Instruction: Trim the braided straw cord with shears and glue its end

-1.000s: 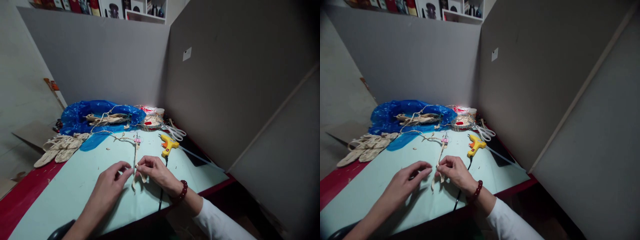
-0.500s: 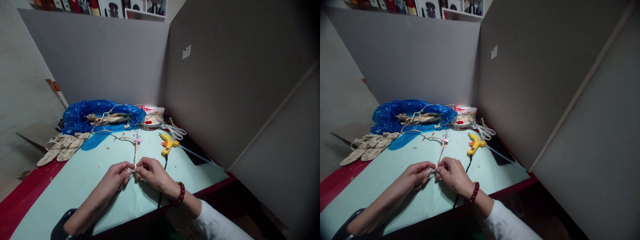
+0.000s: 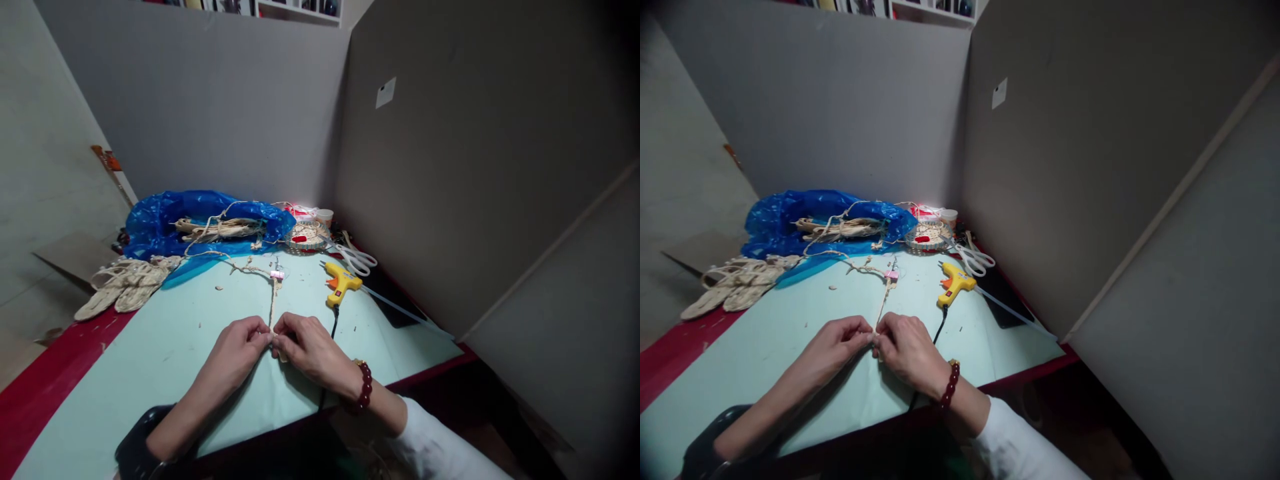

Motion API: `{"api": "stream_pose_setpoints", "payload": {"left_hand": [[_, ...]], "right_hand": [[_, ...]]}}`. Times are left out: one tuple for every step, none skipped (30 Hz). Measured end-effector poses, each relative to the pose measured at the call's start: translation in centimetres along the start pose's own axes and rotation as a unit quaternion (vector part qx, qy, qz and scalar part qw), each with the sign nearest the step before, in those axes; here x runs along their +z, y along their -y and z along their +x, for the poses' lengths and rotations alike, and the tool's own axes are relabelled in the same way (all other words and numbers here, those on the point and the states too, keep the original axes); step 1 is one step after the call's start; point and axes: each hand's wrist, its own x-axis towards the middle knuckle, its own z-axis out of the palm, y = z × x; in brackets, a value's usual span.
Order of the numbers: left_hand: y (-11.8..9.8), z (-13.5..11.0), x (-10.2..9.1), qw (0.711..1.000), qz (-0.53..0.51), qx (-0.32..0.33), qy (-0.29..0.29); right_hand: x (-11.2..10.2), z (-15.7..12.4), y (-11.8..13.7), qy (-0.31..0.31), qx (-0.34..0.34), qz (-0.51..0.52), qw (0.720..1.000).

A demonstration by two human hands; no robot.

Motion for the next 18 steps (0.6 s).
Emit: {"api": "stream_pose_setpoints", "payload": {"left_hand": [[-0.3,-0.1,0.0,1.0,0.021,-0.002,-0.001],[-0.7,-0.3,0.0,0.999,0.044,-0.005,0.001],[-1.1,-0.4,0.0,0.998,0.065,-0.008,0.003],[-1.4,-0.5,0.0,0.997,0.078,-0.012,0.001],[-1.6,-0.6,0.0,0.996,0.087,-0.015,0.0],[-1.7,-0.7,0.0,0.996,0.092,-0.017,0.001],[-1.8,-0.7,0.1,0.995,0.095,-0.02,0.001],[-1.7,-0.7,0.1,0.995,0.096,-0.022,0.003],[-1.7,-0.7,0.1,0.995,0.096,-0.024,0.004],[-1.6,-0.7,0.2,0.995,0.094,-0.026,0.004],[-1.6,-0.7,0.2,0.995,0.092,-0.027,0.002],[-1.6,-0.7,0.3,0.996,0.089,-0.029,0.001],[-1.6,-0.7,0.3,0.996,0.084,-0.031,0.001],[-1.7,-0.7,0.3,0.996,0.078,-0.033,0.0],[-1.8,-0.8,0.3,0.997,0.07,-0.035,0.001],[-1.8,-0.8,0.3,0.997,0.061,-0.039,0.002],[-1.9,-0.9,0.3,0.998,0.05,-0.043,0.004],[-1.9,-1.0,0.3,0.998,0.036,-0.048,0.007]], "right_hand": [[0.2,-0.1,0.0,-0.006,0.003,-0.014,1.0],[0.3,-0.1,-0.1,-0.015,0.007,-0.031,0.999],[0.5,-0.3,-0.1,-0.026,0.012,-0.048,0.998],[0.7,-0.4,-0.1,-0.039,0.016,-0.066,0.997],[0.8,-0.5,-0.1,-0.051,0.018,-0.084,0.995],[0.9,-0.6,-0.1,-0.063,0.018,-0.1,0.993],[1.0,-0.7,0.0,-0.074,0.015,-0.115,0.991],[1.0,-0.8,0.1,-0.085,0.01,-0.128,0.988],[1.0,-0.8,0.2,-0.095,0.001,-0.14,0.986],[0.9,-0.9,0.3,-0.104,-0.01,-0.151,0.983],[0.9,-0.9,0.3,-0.113,-0.024,-0.163,0.98],[0.9,-1.0,0.3,-0.121,-0.041,-0.174,0.976],[1.0,-1.0,0.2,-0.128,-0.06,-0.187,0.972],[1.1,-1.0,0.1,-0.133,-0.081,-0.201,0.967],[1.2,-1.0,0.0,-0.137,-0.104,-0.215,0.961],[1.3,-1.0,-0.2,-0.141,-0.127,-0.23,0.954],[1.4,-0.9,-0.3,-0.143,-0.151,-0.245,0.947],[1.5,-0.9,-0.5,-0.144,-0.175,-0.259,0.939]]}}
